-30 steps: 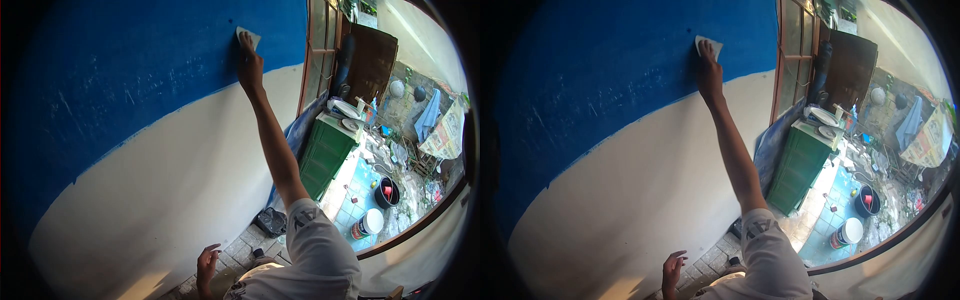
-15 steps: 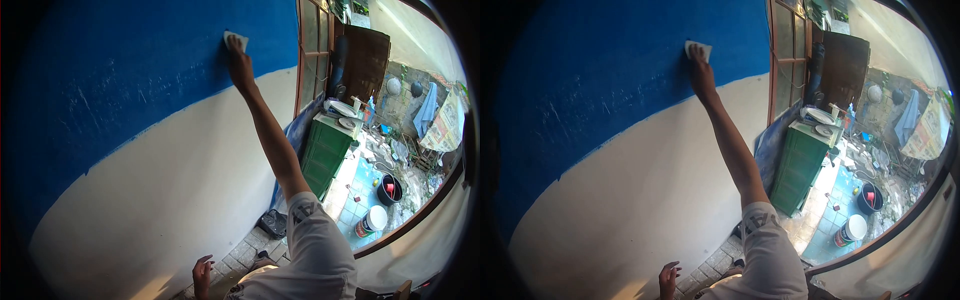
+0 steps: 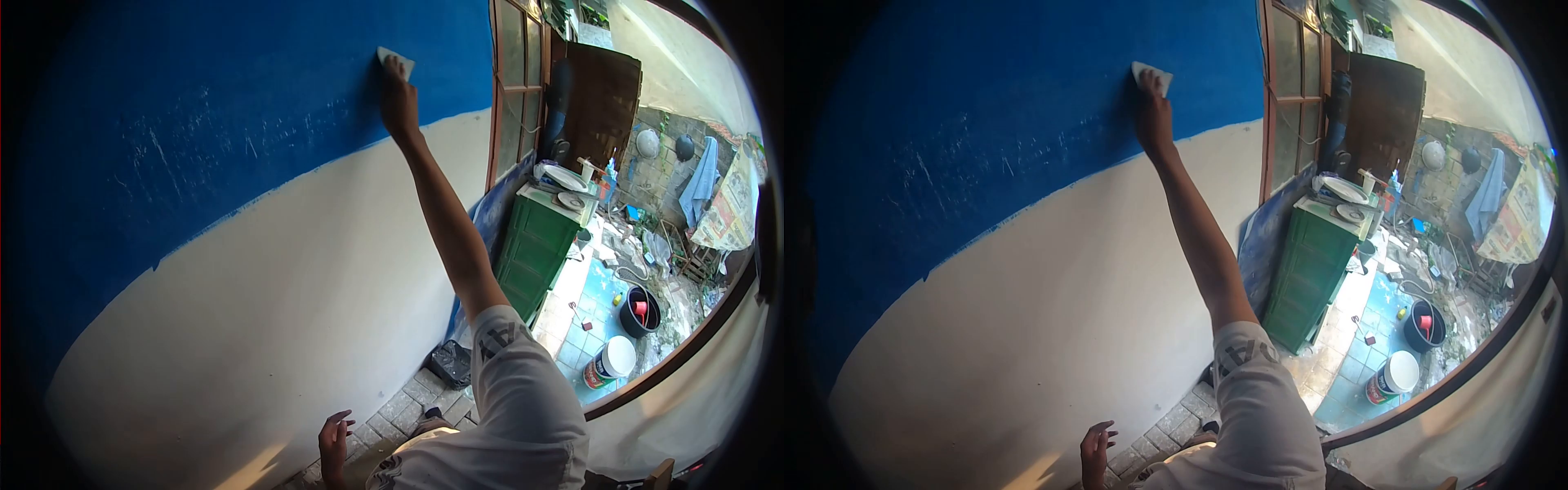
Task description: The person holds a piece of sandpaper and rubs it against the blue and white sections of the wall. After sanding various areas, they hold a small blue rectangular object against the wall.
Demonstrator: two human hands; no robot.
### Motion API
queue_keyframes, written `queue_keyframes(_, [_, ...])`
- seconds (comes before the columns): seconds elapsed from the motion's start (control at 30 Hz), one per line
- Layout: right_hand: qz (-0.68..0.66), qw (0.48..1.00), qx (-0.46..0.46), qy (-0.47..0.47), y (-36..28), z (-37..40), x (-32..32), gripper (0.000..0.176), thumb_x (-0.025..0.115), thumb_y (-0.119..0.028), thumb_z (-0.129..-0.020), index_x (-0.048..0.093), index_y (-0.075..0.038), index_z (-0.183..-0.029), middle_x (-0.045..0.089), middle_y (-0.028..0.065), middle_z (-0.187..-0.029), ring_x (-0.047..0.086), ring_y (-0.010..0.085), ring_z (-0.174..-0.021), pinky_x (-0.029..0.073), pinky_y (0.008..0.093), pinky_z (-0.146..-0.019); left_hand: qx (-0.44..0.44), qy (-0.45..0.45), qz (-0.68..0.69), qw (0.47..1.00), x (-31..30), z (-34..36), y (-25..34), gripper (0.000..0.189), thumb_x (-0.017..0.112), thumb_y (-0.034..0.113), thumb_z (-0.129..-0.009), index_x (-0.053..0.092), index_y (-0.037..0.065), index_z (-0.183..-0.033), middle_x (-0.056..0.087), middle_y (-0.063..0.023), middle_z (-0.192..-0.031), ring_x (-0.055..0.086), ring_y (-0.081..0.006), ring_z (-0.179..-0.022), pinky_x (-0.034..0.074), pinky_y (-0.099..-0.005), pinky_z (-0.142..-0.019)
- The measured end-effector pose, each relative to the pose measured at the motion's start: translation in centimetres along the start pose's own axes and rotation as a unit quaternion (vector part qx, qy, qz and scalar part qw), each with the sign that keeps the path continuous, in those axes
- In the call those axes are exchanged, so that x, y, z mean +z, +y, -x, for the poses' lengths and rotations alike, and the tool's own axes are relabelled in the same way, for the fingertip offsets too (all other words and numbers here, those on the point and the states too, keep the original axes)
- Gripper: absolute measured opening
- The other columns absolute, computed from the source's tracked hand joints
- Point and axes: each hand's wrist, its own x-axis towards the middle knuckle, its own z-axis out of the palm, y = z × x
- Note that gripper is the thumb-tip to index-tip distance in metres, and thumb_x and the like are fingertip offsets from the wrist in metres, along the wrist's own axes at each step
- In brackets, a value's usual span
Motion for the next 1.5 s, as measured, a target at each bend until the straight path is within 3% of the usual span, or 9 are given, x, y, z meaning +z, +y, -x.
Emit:
queue_keyframes(0.23, [-0.013,0.995,0.095,-0.001,-0.3,-0.7,0.5,0.060,0.048,0.010,-0.086,0.047,0.004,-0.146,0.048,0.0291,-0.151,0.051,0.0455,-0.135,0.047,0.0491,-0.111,0.007,0.005,-0.001,1.000,0.1,-0.2,0.9,0.028,0.051,0.016,-0.107,0.062,0.002,-0.128,0.068,-0.0098,-0.128,0.069,-0.0215,-0.107,0.054,-0.0339,-0.084])
queue_keyframes(0.3, [0.000,0.987,-0.153,0.039,-0.3,-0.2,0.9,0.056,0.050,0.009,-0.086,0.050,0.007,-0.142,0.051,0.0345,-0.144,0.057,0.0486,-0.127,0.051,0.0499,-0.105,0.014,0.013,0.006,1.000,-0.1,-0.9,0.6,0.028,0.051,0.016,-0.107,0.062,0.002,-0.129,0.068,-0.0098,-0.128,0.069,-0.0214,-0.107,0.054,-0.0339,-0.084])
queue_keyframes(0.43, [0.006,0.997,0.072,0.028,-0.8,-1.1,-0.2,0.061,0.048,0.010,-0.087,0.048,0.001,-0.147,0.051,0.0304,-0.147,0.053,0.0481,-0.132,0.049,0.0502,-0.109,0.027,0.023,-0.006,0.999,-0.4,0.1,0.2,0.029,0.051,0.017,-0.106,0.061,0.003,-0.129,0.068,-0.0092,-0.128,0.069,-0.0210,-0.105,0.055,-0.0332,-0.083])
queue_keyframes(0.6, [-0.052,0.990,-0.118,0.052,1.1,0.1,0.6,0.052,0.054,0.003,-0.088,0.053,0.002,-0.140,0.058,0.0257,-0.141,0.057,0.0439,-0.128,0.052,0.0523,-0.102,0.002,0.038,0.012,0.999,-0.9,0.7,-0.5,0.028,0.051,0.015,-0.107,0.062,0.002,-0.129,0.068,-0.0103,-0.128,0.069,-0.0214,-0.106,0.055,-0.0332,-0.084])
queue_keyframes(0.63, [-0.082,0.991,0.098,-0.033,-1.8,-0.1,-2.1,0.059,0.054,0.005,-0.087,0.050,0.000,-0.145,0.054,0.0263,-0.146,0.052,0.0443,-0.133,0.049,0.0513,-0.106,0.000,0.037,0.017,0.999,-1.0,1.2,-0.5,0.028,0.051,0.015,-0.107,0.062,0.002,-0.129,0.068,-0.0105,-0.127,0.069,-0.0215,-0.107,0.055,-0.0331,-0.083])
queue_keyframes(0.8, [-0.002,0.986,-0.163,0.024,-1.3,0.8,-0.2,0.059,0.045,0.009,-0.087,0.049,0.004,-0.146,0.049,0.0320,-0.146,0.053,0.0455,-0.131,0.053,0.0456,-0.103,0.016,0.058,0.029,0.998,-1.4,1.3,-0.9,0.029,0.051,0.015,-0.107,0.062,0.002,-0.129,0.068,-0.0109,-0.127,0.070,-0.0222,-0.105,0.056,-0.0330,-0.083])
queue_keyframes(0.9, [-0.024,1.000,0.002,-0.003,0.1,0.4,-1.6,0.063,0.043,0.013,-0.086,0.048,0.003,-0.147,0.048,0.0301,-0.148,0.044,0.0423,-0.139,0.052,0.0467,-0.105,-0.005,0.059,0.013,0.998,-2.1,2.2,-0.5,0.030,0.051,0.016,-0.106,0.061,0.002,-0.130,0.068,-0.0108,-0.128,0.070,-0.0221,-0.105,0.056,-0.0328,-0.083])
queue_keyframes(1.07, [0.028,0.984,-0.175,0.012,-0.6,1.6,-0.6,0.059,0.044,0.008,-0.088,0.049,0.002,-0.147,0.050,0.0273,-0.148,0.054,0.0442,-0.131,0.055,0.0476,-0.100,0.006,0.058,0.013,0.998,-2.3,0.5,-1.2,0.030,0.052,0.018,-0.106,0.062,0.002,-0.130,0.068,-0.0103,-0.129,0.069,-0.0215,-0.106,0.056,-0.0327,-0.083])
queue_keyframes(1.5, [-0.038,0.997,-0.058,-0.013,-0.3,0.9,-0.3,0.060,0.054,0.005,-0.086,0.049,-0.001,-0.146,0.051,0.0324,-0.145,0.055,0.0463,-0.130,0.051,0.0495,-0.105,0.005,0.028,-0.011,1.000,-1.1,-0.3,1.1,0.030,0.051,0.016,-0.106,0.061,0.002,-0.130,0.068,-0.0104,-0.129,0.069,-0.0221,-0.107,0.055,-0.0333,-0.084])
